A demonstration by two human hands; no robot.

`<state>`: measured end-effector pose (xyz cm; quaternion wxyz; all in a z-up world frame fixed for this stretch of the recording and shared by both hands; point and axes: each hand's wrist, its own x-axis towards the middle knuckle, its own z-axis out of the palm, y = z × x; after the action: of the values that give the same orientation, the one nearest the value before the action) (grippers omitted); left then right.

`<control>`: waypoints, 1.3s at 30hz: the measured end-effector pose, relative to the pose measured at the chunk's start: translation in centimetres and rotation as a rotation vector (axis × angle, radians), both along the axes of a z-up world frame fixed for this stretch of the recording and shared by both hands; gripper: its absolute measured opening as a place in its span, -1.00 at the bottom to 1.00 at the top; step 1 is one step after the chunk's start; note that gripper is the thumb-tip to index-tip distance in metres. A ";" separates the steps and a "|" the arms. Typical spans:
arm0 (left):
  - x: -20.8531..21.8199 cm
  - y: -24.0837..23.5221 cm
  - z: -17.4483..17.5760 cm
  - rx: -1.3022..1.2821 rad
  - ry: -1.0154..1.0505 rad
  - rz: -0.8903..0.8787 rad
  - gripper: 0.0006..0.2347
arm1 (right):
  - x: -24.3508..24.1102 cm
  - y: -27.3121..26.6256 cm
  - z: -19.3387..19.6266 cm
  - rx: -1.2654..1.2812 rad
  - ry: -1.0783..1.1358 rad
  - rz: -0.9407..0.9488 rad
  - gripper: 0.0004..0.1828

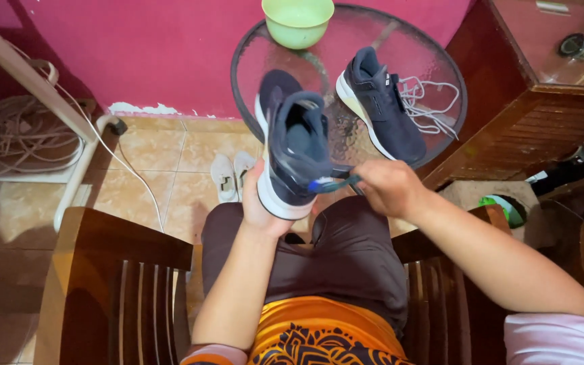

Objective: The person scrubs a black sneaker with a toothbrush, repeatedly dipping the brush into a green bowl of water. They clean the upper, sides, and sole of the shoe while seated, with the second sneaker resting on a glass table nearby.

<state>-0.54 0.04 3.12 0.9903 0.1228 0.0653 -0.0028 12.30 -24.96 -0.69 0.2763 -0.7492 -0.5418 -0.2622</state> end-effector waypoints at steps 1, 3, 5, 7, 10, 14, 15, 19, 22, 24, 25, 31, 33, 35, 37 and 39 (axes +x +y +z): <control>-0.2 -0.1 0.4 0.004 -0.002 -0.004 -0.53 | 0.7 -0.5 1.0 0.004 -0.002 -0.004 -0.69; -0.6 -0.1 1.4 0.005 -0.004 -0.045 -0.53 | 2.2 -1.4 3.2 -0.125 0.039 -0.197 -0.75; -0.2 0.3 0.4 -0.002 -0.014 -0.022 -0.52 | 1.9 -1.9 3.7 -0.041 0.110 -0.189 -0.75; 0.1 0.3 0.8 -0.010 -0.024 -0.001 -0.51 | 1.0 -1.7 4.0 0.043 0.180 -0.182 -0.74; -0.8 -0.4 1.0 0.003 0.044 0.031 -0.54 | -0.6 -1.1 2.3 0.063 0.156 -0.037 -0.73; 0.2 0.6 -1.9 0.052 0.060 -0.011 -0.54 | 2.4 -2.2 2.5 -0.027 0.151 -0.095 -0.78; 0.6 1.1 -2.7 0.088 0.062 -0.012 -0.55 | 2.8 -2.5 3.4 0.010 0.265 -0.185 -0.78; 2.0 1.9 -4.9 0.213 0.013 0.001 -0.61 | 0.2 -2.3 4.8 0.065 0.221 -0.149 -0.75; 1.8 1.8 -5.6 0.272 -0.041 -0.041 -0.58 | -1.8 -0.7 7.2 -0.125 -0.029 0.006 -0.86; 1.1 2.0 -4.9 0.405 -0.143 0.039 -0.47 | -0.1 -1.3 7.3 -0.217 0.048 -0.163 -0.79; 0.8 2.2 -4.3 0.402 -0.148 0.046 -0.47 | -0.4 -1.4 7.4 -0.219 0.041 -0.158 -0.79; 0.6 2.8 -3.9 0.552 -0.249 0.133 -0.34 | -3.2 0.2 7.9 -0.170 0.059 0.019 -0.84; -0.2 2.6 -2.9 0.716 -0.254 0.155 -0.31 | -2.2 0.1 7.8 -0.229 0.005 -0.052 -0.78; -0.8 2.7 -1.8 0.721 -0.238 0.153 -0.31 | -2.2 -0.6 8.1 -0.203 -0.003 -0.103 -0.77; -0.6 2.5 -2.5 0.723 -0.215 0.151 -0.32 | -2.8 -0.7 8.9 -0.180 -0.006 -0.150 -0.75; 0.4 2.7 -4.8 0.717 -0.171 0.152 -0.33 | -4.1 0.3 10.2 -0.247 -0.091 -0.037 -0.78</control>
<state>-0.18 2.77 -1.70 0.8837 0.4562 -0.0119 0.1039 8.24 -24.62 9.50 0.1524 -0.7748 -0.5679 -0.2322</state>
